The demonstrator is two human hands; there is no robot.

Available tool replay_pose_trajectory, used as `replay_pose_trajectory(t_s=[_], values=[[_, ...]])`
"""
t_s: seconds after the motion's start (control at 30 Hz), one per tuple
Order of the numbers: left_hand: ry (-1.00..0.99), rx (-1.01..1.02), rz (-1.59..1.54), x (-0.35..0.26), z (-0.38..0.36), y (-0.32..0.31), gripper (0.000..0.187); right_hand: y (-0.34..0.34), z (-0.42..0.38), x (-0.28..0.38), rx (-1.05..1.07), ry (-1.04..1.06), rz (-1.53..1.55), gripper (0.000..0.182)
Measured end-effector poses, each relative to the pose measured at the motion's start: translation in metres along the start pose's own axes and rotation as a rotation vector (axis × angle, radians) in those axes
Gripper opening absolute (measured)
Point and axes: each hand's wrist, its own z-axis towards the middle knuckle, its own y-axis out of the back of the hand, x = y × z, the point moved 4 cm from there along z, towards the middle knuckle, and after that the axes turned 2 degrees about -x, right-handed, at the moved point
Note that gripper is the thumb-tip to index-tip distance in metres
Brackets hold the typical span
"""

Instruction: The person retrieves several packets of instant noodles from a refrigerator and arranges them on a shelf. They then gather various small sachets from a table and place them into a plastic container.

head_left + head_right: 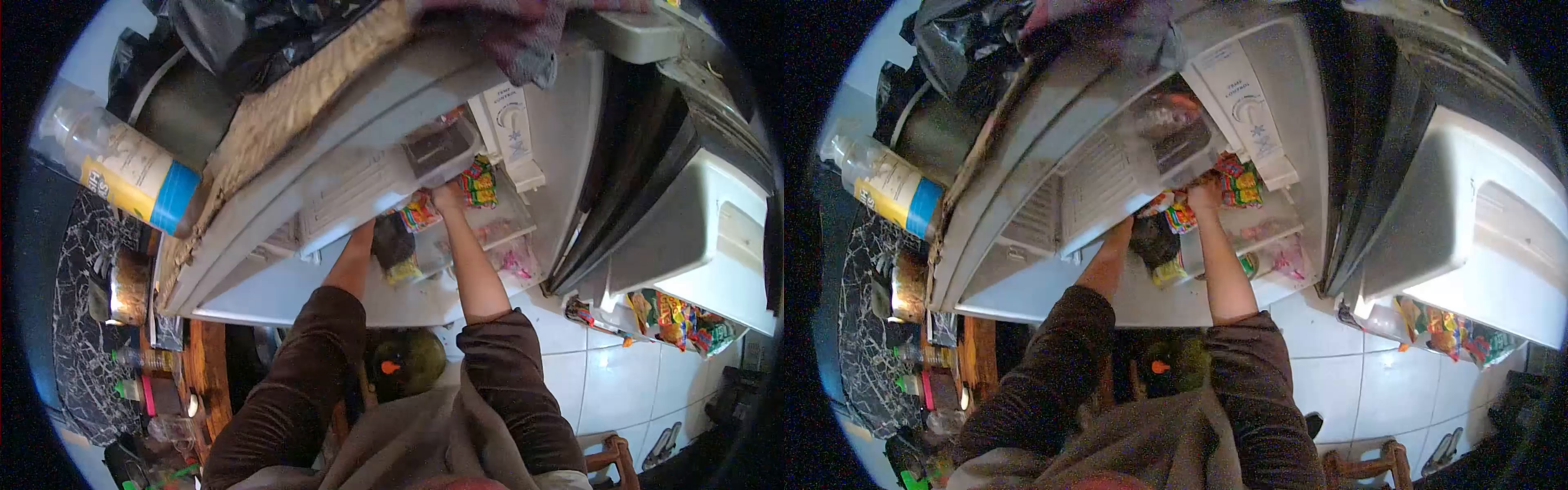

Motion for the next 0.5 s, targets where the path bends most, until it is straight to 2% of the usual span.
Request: replay_pose_trajectory(t_s=[0.03,0.07,0.1,0.17,0.2,0.23,0.3,0.33,0.4,0.47,0.5], values=[[-0.044,-0.025,-0.028,0.001,0.0,0.009,0.031,-0.017,0.013,-0.01,-0.026,-0.016,-0.038,0.043],[-0.083,-0.049,-0.059,-0.004,-0.004,0.017,0.031,-0.007,0.012,-0.001,0.153,0.026,-0.048,0.047],[-0.117,-0.074,-0.095,-0.006,-0.005,0.019,0.031,-0.002,0.01,0.005,0.143,0.036,-0.049,0.047],[-0.163,-0.118,-0.163,-0.006,-0.014,0.021,0.03,0.01,0.0,0.01,-0.008,-0.031,0.314,0.046],[-0.176,-0.139,-0.194,-0.008,-0.01,0.023,0.03,0.015,-0.006,0.016,-0.093,0.046,0.439,0.037],[-0.185,-0.16,-0.225,-0.012,-0.01,0.018,0.03,0.018,-0.014,0.017,-0.086,0.044,0.423,0.037],[-0.193,-0.206,-0.284,-0.007,-0.024,0.01,0.03,0.032,-0.039,0.021,0.032,-0.161,1.119,0.03],[-0.2,-0.229,-0.313,-0.004,-0.036,0.013,0.03,0.044,-0.046,0.021,0.142,-0.236,1.134,0.022],[-0.235,-0.269,-0.379,0.013,-0.071,0.023,0.03,0.079,-0.077,0.03,0.02,-0.43,1.17,0.009],[-0.27,-0.285,-0.429,0.031,-0.112,0.036,0.029,0.108,-0.105,0.006,-0.121,-0.221,0.836,0.012],[-0.287,-0.293,-0.463,0.029,-0.117,0.033,0.029,0.141,-0.13,0.008,-0.086,-0.194,0.611,0.013]])
